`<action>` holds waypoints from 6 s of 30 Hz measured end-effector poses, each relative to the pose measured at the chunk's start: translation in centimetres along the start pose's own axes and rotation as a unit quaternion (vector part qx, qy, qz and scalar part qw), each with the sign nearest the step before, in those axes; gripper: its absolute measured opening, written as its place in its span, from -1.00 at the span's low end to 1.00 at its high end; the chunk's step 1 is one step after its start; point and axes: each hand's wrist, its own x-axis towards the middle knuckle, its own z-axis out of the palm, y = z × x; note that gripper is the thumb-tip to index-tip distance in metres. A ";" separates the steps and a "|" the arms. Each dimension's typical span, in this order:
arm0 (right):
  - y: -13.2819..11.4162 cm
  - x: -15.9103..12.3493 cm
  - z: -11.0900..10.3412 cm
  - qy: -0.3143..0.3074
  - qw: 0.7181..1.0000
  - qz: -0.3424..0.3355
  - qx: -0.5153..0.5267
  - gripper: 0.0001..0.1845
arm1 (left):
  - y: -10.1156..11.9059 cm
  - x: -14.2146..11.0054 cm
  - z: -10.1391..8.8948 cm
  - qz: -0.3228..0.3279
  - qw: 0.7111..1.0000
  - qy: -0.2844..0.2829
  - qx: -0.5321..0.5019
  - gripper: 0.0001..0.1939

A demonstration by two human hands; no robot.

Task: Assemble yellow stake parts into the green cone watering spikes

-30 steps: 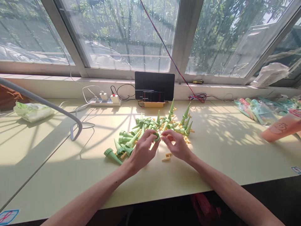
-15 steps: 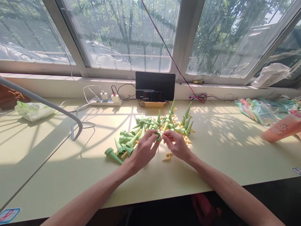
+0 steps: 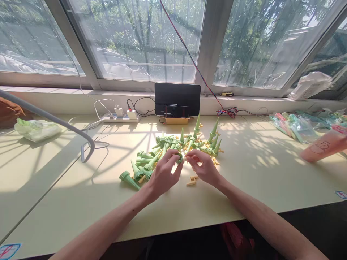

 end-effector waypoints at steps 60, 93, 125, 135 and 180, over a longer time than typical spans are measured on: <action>0.7 0.0 0.1 -0.083 0.995 0.046 -0.018 -0.39 | 0.5 -0.6 0.3 0.014 1.000 -0.019 -0.016 -0.92; 0.8 -0.1 0.3 -0.055 0.998 0.029 -0.033 -0.46 | 0.5 -0.7 0.4 -0.001 1.000 -0.018 -0.025 -0.95; 0.6 -0.3 0.4 -0.037 0.997 0.065 -0.009 -0.58 | 0.6 -0.6 0.2 0.024 0.999 -0.032 -0.035 -0.88; 0.9 -0.2 0.4 -0.048 0.998 0.029 -0.037 -0.56 | 0.7 -0.6 0.3 0.016 0.999 -0.019 -0.023 -0.90; 0.5 -0.2 0.6 -0.021 0.997 0.055 -0.041 -0.52 | 0.7 -0.7 0.3 0.020 0.999 -0.033 -0.034 -0.91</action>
